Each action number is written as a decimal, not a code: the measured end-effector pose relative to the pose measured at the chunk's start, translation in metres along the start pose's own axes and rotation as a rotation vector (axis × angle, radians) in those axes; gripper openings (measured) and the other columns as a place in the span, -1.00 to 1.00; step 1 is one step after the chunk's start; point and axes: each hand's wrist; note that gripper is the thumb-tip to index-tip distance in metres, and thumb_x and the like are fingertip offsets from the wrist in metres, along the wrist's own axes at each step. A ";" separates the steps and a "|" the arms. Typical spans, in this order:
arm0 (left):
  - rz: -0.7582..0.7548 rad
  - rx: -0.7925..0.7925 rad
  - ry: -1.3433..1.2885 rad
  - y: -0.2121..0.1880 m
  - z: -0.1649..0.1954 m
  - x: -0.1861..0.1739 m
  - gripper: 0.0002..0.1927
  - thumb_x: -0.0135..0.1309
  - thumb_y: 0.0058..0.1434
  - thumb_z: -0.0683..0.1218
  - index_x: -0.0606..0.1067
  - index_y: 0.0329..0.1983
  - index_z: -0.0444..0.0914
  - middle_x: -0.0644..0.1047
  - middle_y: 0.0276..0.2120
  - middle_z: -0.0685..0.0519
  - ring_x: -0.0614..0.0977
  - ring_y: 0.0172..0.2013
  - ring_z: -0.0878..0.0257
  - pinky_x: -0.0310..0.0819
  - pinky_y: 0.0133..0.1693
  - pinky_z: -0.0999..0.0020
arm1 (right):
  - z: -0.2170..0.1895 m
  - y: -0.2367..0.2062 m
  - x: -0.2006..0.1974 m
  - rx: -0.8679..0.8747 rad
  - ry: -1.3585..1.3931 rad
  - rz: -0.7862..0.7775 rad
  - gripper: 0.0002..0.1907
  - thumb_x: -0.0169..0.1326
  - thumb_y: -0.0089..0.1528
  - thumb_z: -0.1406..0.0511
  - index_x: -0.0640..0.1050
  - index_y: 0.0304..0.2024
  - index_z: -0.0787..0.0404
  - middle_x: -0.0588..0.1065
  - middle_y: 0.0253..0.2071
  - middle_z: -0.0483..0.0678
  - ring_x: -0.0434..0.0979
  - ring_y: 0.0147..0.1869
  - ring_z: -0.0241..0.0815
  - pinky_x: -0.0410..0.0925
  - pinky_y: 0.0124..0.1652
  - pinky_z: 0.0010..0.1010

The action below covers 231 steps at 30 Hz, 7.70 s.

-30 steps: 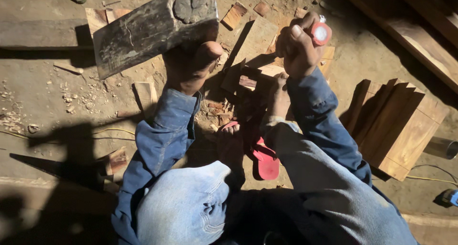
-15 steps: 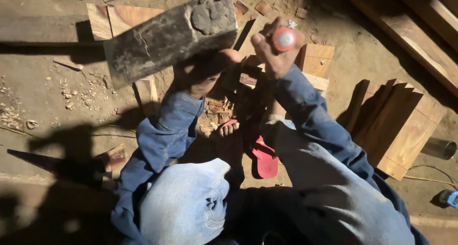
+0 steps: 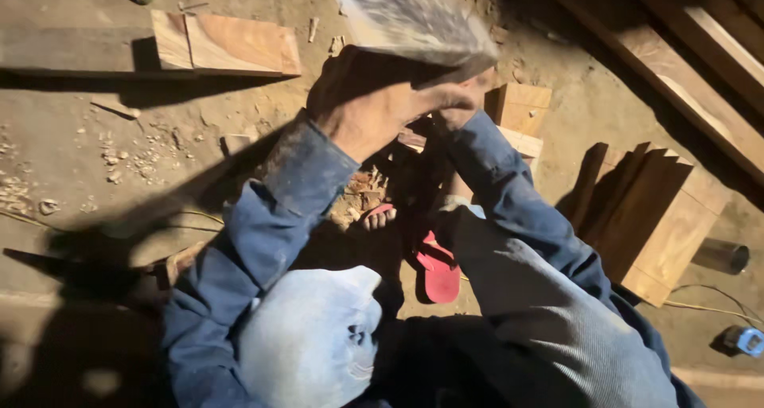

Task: The person carves a small wooden block using a chisel and a wooden mallet. They repeatedly strike the chisel to remove wood shavings and shape the block.

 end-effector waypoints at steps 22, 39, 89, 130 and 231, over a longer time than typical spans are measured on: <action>0.342 -0.084 -0.450 -0.020 0.021 -0.006 -0.55 0.10 0.29 0.31 0.55 0.13 0.05 0.64 -0.13 0.08 0.68 -0.20 0.18 0.56 -0.14 0.29 | 0.037 0.032 0.008 -0.003 0.102 -0.024 -0.45 0.33 0.21 0.17 0.41 0.13 0.23 0.49 0.03 0.02 0.56 0.02 -0.05 0.47 0.01 -0.21; 0.041 -0.384 -0.187 -0.005 0.017 -0.011 -0.42 0.12 0.21 0.42 0.65 -0.06 -0.11 0.66 -0.28 -0.08 0.68 -0.30 0.01 0.55 -0.22 0.14 | 0.048 0.033 -0.001 -0.069 -0.151 -0.033 -0.37 0.34 0.26 0.34 0.36 0.30 0.28 0.47 0.24 0.06 0.51 0.29 -0.07 0.37 0.31 -0.24; 0.880 -0.204 -1.018 -0.079 -0.074 0.056 -0.63 0.36 0.38 0.10 0.50 -0.13 -0.26 0.52 -0.40 0.06 0.52 -0.48 0.31 0.36 -0.44 0.45 | -0.086 0.079 0.018 -0.102 0.126 0.084 -0.65 0.27 0.44 0.33 0.33 -0.22 0.29 0.36 -0.51 -0.09 0.41 -0.56 -0.28 0.27 -0.57 -0.44; 0.669 -0.201 -0.515 -0.045 0.014 -0.129 -0.63 0.18 0.22 -0.04 0.55 0.02 -0.32 0.62 -0.28 -0.16 0.66 -0.27 -0.08 0.56 -0.20 -0.01 | -0.058 0.071 0.032 0.096 -0.021 -0.129 -0.59 0.37 0.15 0.39 0.30 -0.42 0.22 0.31 -0.50 -0.18 0.27 -0.39 -0.36 0.21 -0.36 -0.43; 0.776 -0.215 -0.209 -0.061 0.004 -0.124 -0.75 0.22 0.25 -0.13 0.46 -0.06 -0.25 0.50 -0.25 -0.06 0.56 -0.35 0.12 0.46 -0.31 0.28 | -0.047 0.073 0.017 -0.056 -0.459 -0.005 -0.61 0.41 0.23 0.24 0.44 -0.42 0.28 0.30 -0.57 -0.08 0.31 -0.48 -0.23 0.20 -0.41 -0.31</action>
Point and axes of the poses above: each hand's wrist, its own y-axis towards the middle knuckle, its own x-axis out of the palm, z = x × y
